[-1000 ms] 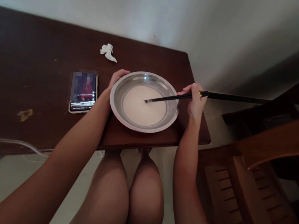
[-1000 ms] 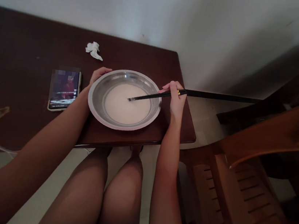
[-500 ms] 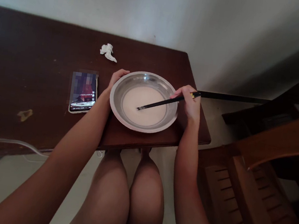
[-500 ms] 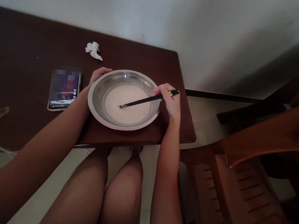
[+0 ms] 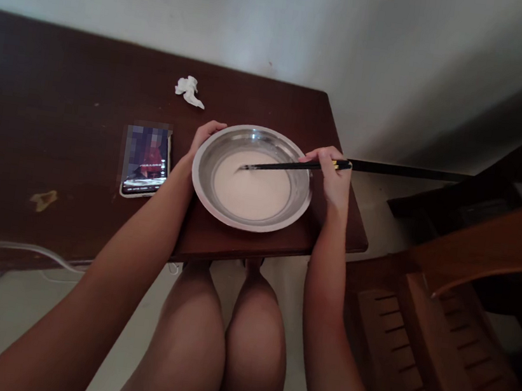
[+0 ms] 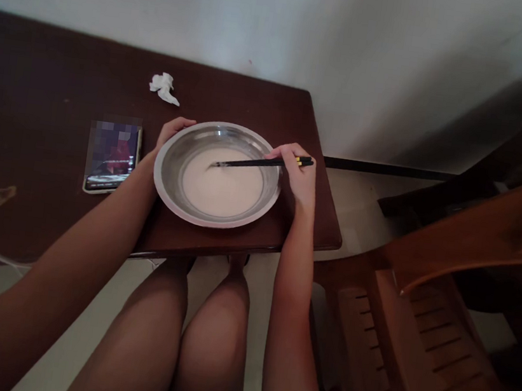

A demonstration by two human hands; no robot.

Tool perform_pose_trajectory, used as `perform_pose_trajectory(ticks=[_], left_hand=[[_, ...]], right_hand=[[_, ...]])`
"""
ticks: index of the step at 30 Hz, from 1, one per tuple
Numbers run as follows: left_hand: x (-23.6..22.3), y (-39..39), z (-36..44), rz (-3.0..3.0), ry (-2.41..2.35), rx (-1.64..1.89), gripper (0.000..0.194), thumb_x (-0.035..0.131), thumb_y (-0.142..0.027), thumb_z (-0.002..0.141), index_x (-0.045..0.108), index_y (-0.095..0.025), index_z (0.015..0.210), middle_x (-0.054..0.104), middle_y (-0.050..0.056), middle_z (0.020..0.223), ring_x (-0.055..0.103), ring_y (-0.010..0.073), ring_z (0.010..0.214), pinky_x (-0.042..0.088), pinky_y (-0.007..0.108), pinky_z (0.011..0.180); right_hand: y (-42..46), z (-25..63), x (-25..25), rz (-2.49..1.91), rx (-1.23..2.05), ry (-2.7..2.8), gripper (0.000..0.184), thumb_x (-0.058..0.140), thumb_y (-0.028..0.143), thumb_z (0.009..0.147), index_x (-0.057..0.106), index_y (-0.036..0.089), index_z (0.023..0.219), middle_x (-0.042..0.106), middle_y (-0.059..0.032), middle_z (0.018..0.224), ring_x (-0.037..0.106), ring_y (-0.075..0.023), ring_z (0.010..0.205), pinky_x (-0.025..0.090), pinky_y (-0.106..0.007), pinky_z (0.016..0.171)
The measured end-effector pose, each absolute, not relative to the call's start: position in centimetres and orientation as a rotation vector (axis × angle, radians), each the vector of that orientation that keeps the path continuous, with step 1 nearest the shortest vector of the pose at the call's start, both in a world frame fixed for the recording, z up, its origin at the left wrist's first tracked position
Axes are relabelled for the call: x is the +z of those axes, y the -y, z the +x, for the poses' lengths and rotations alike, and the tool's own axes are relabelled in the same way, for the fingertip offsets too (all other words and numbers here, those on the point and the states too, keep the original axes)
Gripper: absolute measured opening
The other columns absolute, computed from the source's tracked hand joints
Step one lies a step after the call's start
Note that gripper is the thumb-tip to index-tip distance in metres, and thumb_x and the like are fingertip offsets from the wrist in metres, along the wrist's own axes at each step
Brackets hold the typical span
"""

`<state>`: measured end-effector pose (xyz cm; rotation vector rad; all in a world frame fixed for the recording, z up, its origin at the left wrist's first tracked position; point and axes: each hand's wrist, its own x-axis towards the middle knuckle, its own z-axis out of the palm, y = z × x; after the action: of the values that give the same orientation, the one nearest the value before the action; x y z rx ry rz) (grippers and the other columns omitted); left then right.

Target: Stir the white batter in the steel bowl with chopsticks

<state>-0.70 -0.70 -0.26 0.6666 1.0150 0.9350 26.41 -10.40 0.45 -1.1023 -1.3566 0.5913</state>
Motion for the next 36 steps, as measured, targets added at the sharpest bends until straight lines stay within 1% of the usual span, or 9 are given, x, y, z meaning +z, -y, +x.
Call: perform_pose_trajectory(ticks=[4,8,12,16,20,24,27,31,36], left_hand=[[0.0,0.8,-0.5,0.645,-1.016,0.958,0.034,0.054,-0.025,0.096,0.059,-0.022,0.063,0.058,0.001,0.055,0.048,0.0178,0.056,0.041,0.033,0.065],[0.4,1.0,-0.3,0.624,-1.023,0.951,0.042,0.048,-0.024,0.101,0.057,-0.021,0.060,0.057,0.000,0.052,0.046,0.0158,0.052,0.043,0.031,0.063],[-0.1,0.7,-0.4,0.643,-1.014,0.938,0.038,0.052,-0.026,0.101,0.059,-0.022,0.064,0.059,0.000,0.053,0.049,0.0164,0.052,0.047,0.031,0.065],[-0.8,0.1,-0.7,0.668,-1.002,0.942,0.034,0.056,-0.027,0.099,0.060,-0.022,0.066,0.060,-0.001,0.055,0.052,0.0160,0.052,0.049,0.031,0.068],[-0.6,0.2,-0.7,0.673,-1.017,0.942,0.032,0.060,-0.025,0.095,0.059,-0.022,0.063,0.059,-0.001,0.054,0.049,0.0159,0.053,0.047,0.032,0.070],[0.3,0.8,-0.4,0.649,-1.036,0.953,0.035,0.055,-0.024,0.094,0.059,-0.022,0.059,0.057,0.000,0.052,0.045,0.0171,0.054,0.044,0.033,0.067],[0.5,1.1,-0.3,0.663,-1.043,0.968,0.036,0.054,-0.024,0.095,0.059,-0.022,0.059,0.056,0.001,0.053,0.044,0.0181,0.055,0.043,0.034,0.068],[0.2,0.9,-0.5,0.690,-1.038,0.964,0.035,0.055,-0.025,0.095,0.060,-0.023,0.060,0.057,0.002,0.055,0.045,0.0196,0.056,0.043,0.034,0.069],[0.5,1.1,-0.3,0.671,-1.050,0.953,0.036,0.053,-0.025,0.096,0.060,-0.023,0.060,0.058,0.001,0.055,0.046,0.0196,0.057,0.043,0.034,0.070]], right_hand=[[10.4,26.6,0.3,-1.123,0.535,1.251,0.052,0.057,0.073,0.094,0.068,0.026,0.076,0.066,0.0047,0.061,0.074,-0.0141,0.062,0.061,-0.033,0.071],[10.7,26.2,0.6,-1.127,0.661,1.389,0.052,0.063,0.074,0.090,0.069,0.026,0.073,0.068,0.0038,0.061,0.074,-0.0153,0.066,0.062,-0.033,0.071],[10.5,26.3,0.6,-1.125,0.551,1.353,0.052,0.063,0.073,0.091,0.068,0.026,0.072,0.069,0.0036,0.064,0.075,-0.0156,0.070,0.063,-0.036,0.078],[10.4,26.5,0.3,-1.118,0.553,1.257,0.052,0.060,0.075,0.092,0.067,0.026,0.074,0.064,0.0045,0.059,0.073,-0.0153,0.061,0.060,-0.034,0.069],[10.5,26.2,0.5,-1.112,0.697,1.361,0.049,0.067,0.073,0.089,0.067,0.026,0.072,0.065,0.0046,0.059,0.073,-0.0154,0.063,0.061,-0.033,0.069],[10.3,26.3,0.5,-1.136,0.566,1.280,0.052,0.061,0.074,0.091,0.066,0.026,0.074,0.065,0.0049,0.063,0.075,-0.0144,0.066,0.062,-0.033,0.075],[10.4,26.4,0.5,-1.166,0.552,1.221,0.057,0.055,0.079,0.092,0.066,0.026,0.075,0.063,0.0046,0.060,0.074,-0.0150,0.063,0.061,-0.032,0.071],[10.6,26.0,0.7,-1.159,0.665,1.352,0.054,0.063,0.078,0.087,0.067,0.026,0.073,0.065,0.0043,0.059,0.074,-0.0155,0.065,0.062,-0.033,0.071],[10.3,26.3,0.6,-1.164,0.520,1.251,0.056,0.058,0.078,0.090,0.066,0.026,0.073,0.066,0.0041,0.062,0.075,-0.0154,0.066,0.061,-0.033,0.073]])
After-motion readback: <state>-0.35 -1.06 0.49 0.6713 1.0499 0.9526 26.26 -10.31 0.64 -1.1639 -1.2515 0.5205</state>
